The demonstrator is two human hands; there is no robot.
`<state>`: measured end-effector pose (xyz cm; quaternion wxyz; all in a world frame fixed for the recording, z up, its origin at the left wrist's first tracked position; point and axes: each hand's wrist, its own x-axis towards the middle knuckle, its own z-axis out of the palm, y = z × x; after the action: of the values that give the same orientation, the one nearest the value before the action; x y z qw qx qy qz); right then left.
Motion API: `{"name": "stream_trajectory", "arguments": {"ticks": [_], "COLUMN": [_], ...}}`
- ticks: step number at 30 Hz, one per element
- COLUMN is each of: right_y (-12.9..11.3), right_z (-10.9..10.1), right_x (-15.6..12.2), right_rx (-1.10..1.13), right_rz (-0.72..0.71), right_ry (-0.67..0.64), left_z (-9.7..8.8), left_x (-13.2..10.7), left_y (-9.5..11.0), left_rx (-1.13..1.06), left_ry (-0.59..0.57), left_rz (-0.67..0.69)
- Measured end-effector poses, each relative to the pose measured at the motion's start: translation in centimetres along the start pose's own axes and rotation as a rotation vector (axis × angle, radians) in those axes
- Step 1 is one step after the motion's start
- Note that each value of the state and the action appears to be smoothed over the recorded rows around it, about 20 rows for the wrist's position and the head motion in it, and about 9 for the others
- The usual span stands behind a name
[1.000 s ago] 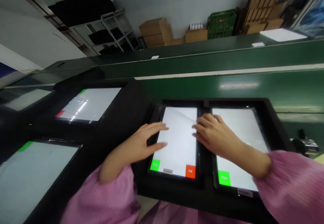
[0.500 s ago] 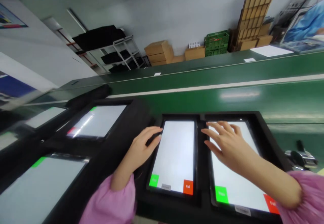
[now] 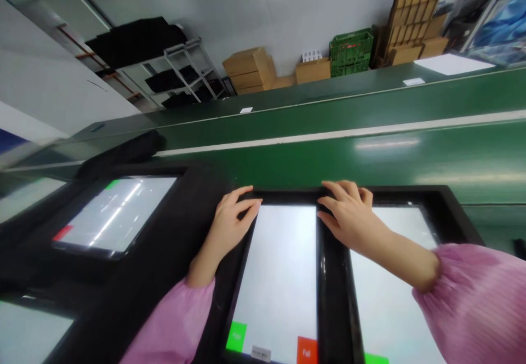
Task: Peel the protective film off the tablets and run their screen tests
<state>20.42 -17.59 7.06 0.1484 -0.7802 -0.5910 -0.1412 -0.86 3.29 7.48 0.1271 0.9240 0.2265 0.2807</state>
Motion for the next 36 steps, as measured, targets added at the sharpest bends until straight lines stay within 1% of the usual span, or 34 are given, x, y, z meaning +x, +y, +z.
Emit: {"name": "stream_trajectory", "arguments": {"ticks": [2, 6, 9, 11, 13, 15, 17, 18, 20, 22, 23, 25, 27, 30, 32, 33, 36], "right_y": [-0.1, -0.4, -0.7, -0.7, -0.7, -0.6, -0.6, -0.7, -0.7, -0.7, -0.7, -0.6, -0.4, -0.3, -0.3, -0.4, -0.4], "right_z": [-0.1, -1.0, -1.4, -1.5, -1.6, -1.7, -1.9, -2.1, -2.3, -2.6, -2.6, -2.5, -2.3, -1.7, -1.4, -1.2, -0.8], "right_x": [0.2, 0.5, 0.5, 0.5, 0.4, 0.4, 0.5, 0.7, 1.0, 1.4, 1.5, 1.6, 1.5, 1.2, 1.0, 0.9, 0.9], "right_rx": [0.025, 0.044, 0.052, 0.066, 0.088, 0.118, 0.151, 0.17, 0.207, 0.231, 0.237, 0.237, 0.231, 0.221, 0.217, 0.211, 0.18], "right_rz": [-0.002, -0.043, -0.019, 0.009, 0.03, 0.041, 0.047, 0.054, 0.082, 0.123, 0.136, 0.15, 0.151, 0.142, 0.117, 0.101, 0.076], "right_ry": [0.0, 0.01, 0.002, -0.018, -0.035, -0.047, -0.059, -0.072, -0.116, -0.163, -0.179, -0.175, -0.149, -0.093, -0.054, -0.034, 0.023], "left_z": [-0.1, -0.2, -0.2, -0.3, -0.9, -2.4, -4.6, -5.8, -8.0, -9.3, -9.7, -9.8, -9.6, -9.6, -9.9, -10.1, -10.6], "left_x": [-0.1, -0.2, 0.1, 0.4, 0.3, -0.7, -2.6, -3.9, -6.7, -9.2, -10.2, -11.2, -11.2, -10.4, -10.2, -10.3, -11.1], "left_y": [0.1, 0.3, 0.3, 0.2, 0.7, 1.9, 3.9, 5.0, 7.2, 8.8, 9.3, 9.6, 9.4, 8.9, 8.6, 8.5, 8.3], "left_rx": [-0.002, 0.011, 0.013, 0.014, 0.018, 0.026, 0.026, 0.016, -0.026, -0.05, -0.048, -0.026, -0.005, 0.021, 0.055, 0.088, 0.222], "left_ry": [0.016, 0.064, 0.058, 0.04, 0.017, 0.0, -0.05, -0.099, -0.249, -0.385, -0.416, -0.437, -0.455, -0.504, -0.477, -0.435, -0.234], "left_rz": [0.008, 0.039, 0.043, 0.021, -0.001, 0.007, 0.05, 0.08, 0.139, 0.155, 0.14, 0.112, 0.124, 0.171, 0.138, 0.102, -0.002]}}
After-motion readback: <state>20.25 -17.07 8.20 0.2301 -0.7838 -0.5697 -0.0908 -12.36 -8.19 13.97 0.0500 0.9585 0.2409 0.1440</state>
